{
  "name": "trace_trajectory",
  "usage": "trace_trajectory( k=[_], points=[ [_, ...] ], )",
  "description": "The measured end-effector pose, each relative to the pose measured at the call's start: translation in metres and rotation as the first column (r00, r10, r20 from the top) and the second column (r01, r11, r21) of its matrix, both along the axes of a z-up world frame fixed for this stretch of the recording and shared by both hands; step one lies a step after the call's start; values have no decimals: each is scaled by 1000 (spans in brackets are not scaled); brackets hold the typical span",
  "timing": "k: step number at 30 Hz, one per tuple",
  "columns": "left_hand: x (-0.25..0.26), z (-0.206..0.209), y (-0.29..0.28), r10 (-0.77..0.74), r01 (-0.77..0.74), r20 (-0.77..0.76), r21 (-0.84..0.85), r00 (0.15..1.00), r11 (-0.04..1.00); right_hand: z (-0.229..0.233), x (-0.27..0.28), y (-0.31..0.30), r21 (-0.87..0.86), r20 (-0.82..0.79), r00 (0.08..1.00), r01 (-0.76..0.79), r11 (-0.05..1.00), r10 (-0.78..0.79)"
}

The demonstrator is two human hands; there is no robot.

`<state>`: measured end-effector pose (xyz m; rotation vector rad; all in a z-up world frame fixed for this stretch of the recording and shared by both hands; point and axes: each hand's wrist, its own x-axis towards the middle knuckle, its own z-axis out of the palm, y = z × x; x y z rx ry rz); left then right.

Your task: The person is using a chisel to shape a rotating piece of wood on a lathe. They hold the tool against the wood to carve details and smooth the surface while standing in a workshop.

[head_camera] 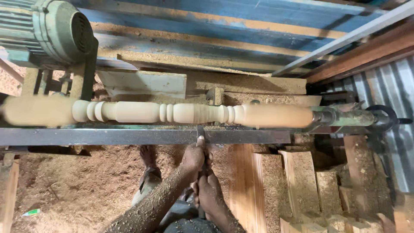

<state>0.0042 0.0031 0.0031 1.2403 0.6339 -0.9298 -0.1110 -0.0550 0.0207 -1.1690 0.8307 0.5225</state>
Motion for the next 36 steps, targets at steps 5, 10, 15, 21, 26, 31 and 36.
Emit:
trace_trajectory(
  k=[5,10,15,21,26,31,36],
  points=[
    [6,-12,9,-120,119,42,32,992,992,-20,2,31,23,12,987,162,987,-162],
    [-3,-21,-2,32,-32,-2,-58,999,998,6,8,10,41,-113,987,120,992,-114],
    [-11,-27,-37,207,-207,16,-6,978,978,36,21,-52,-4,-133,975,-178,984,176],
    [-10,-16,-45,217,-218,32,26,976,976,18,7,-64,5,25,984,-176,984,176],
    [-7,-7,-22,81,-81,1,-4,997,997,8,2,-20,-27,-10,999,-38,999,38],
    [0,-5,-8,-3,2,-40,-25,999,1000,14,7,10,-61,-16,998,54,997,-55],
    [-6,-11,-26,122,-123,-32,-26,992,992,29,8,-26,-24,-54,996,-65,998,64]
  ],
)
